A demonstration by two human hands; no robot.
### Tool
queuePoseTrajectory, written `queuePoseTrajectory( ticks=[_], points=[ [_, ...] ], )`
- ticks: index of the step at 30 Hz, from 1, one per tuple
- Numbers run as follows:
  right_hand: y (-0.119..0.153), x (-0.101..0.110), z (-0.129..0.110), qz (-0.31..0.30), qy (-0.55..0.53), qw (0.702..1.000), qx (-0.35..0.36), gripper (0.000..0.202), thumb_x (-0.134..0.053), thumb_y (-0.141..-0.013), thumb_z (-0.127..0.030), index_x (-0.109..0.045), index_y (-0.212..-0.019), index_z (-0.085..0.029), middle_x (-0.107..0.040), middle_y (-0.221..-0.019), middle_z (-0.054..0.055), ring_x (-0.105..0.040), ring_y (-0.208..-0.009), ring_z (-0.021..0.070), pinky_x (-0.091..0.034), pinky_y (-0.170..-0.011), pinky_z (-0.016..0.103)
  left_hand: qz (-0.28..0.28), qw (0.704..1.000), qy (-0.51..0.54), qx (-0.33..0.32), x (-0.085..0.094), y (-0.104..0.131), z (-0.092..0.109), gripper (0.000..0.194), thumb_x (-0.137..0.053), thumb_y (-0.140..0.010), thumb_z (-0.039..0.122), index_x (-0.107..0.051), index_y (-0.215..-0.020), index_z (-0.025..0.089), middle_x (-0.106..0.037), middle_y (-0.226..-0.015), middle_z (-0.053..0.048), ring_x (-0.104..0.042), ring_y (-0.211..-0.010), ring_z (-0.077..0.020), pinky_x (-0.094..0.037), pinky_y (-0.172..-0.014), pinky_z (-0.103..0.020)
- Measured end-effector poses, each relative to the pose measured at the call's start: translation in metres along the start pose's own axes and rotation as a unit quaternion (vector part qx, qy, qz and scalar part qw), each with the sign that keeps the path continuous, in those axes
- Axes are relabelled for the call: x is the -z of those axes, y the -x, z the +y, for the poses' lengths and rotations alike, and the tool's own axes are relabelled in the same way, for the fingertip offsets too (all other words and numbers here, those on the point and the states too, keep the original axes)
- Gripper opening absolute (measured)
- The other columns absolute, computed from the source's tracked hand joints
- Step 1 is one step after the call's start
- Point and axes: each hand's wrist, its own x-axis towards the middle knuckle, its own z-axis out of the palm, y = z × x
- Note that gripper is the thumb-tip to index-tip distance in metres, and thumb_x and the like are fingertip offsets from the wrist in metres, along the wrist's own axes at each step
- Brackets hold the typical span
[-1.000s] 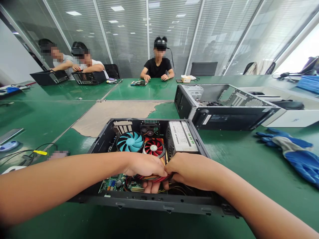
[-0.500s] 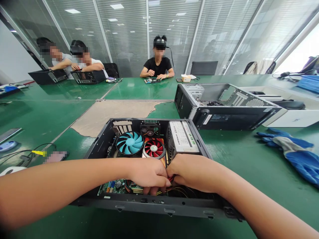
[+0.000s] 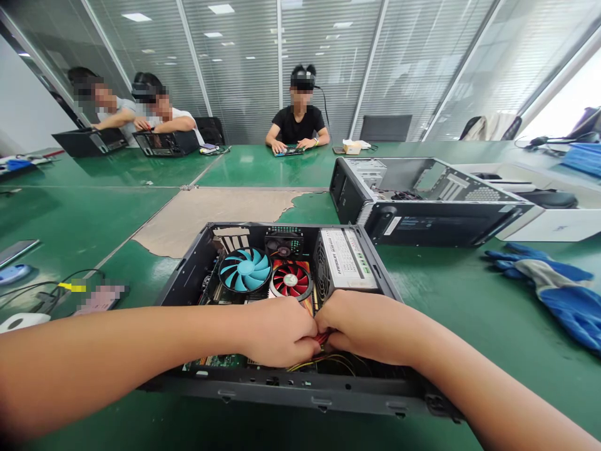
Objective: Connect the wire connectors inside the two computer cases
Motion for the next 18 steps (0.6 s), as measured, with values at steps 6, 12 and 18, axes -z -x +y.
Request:
queuePoseTrajectory(
  ticks=[6,12,18],
  points=[
    [-0.001,0.000,0.000,0.000,0.009,1.000,0.000,0.024,-0.050,-0.079,-0.008,-0.070,-0.082,-0.020,-0.073,-0.085,0.003,-0.066,-0.077,0.0185,-0.045,-0.071,0.028,-0.088,0.988,0.124,-0.007,0.008,-0.002,-0.010,0.030,-0.042,-0.091,0.029,-0.063,-0.075,0.017,-0.074,-0.074,-0.003,-0.068,-0.067,-0.0153,-0.051,-0.066,-0.026],
    [-0.002,0.000,0.000,-0.005,0.016,0.999,0.027,0.025,-0.051,-0.080,-0.009,-0.072,-0.084,-0.021,-0.073,-0.084,0.004,-0.066,-0.078,0.0193,-0.046,-0.072,0.028,-0.107,0.980,0.165,-0.011,0.010,-0.001,-0.011,0.030,-0.043,-0.090,0.024,-0.057,-0.065,0.018,-0.069,-0.057,0.002,-0.065,-0.053,-0.0123,-0.051,-0.067,-0.026],
    [-0.003,0.001,0.000,0.000,0.025,0.998,0.063,0.027,-0.049,-0.083,-0.009,-0.074,-0.083,-0.020,-0.072,-0.087,0.006,-0.065,-0.078,0.0192,-0.046,-0.072,0.028,-0.073,0.989,0.121,-0.039,0.007,-0.003,-0.012,0.032,-0.044,-0.091,0.028,-0.062,-0.067,0.018,-0.072,-0.063,0.001,-0.063,-0.057,-0.0133,-0.048,-0.064,-0.026]
  ],
)
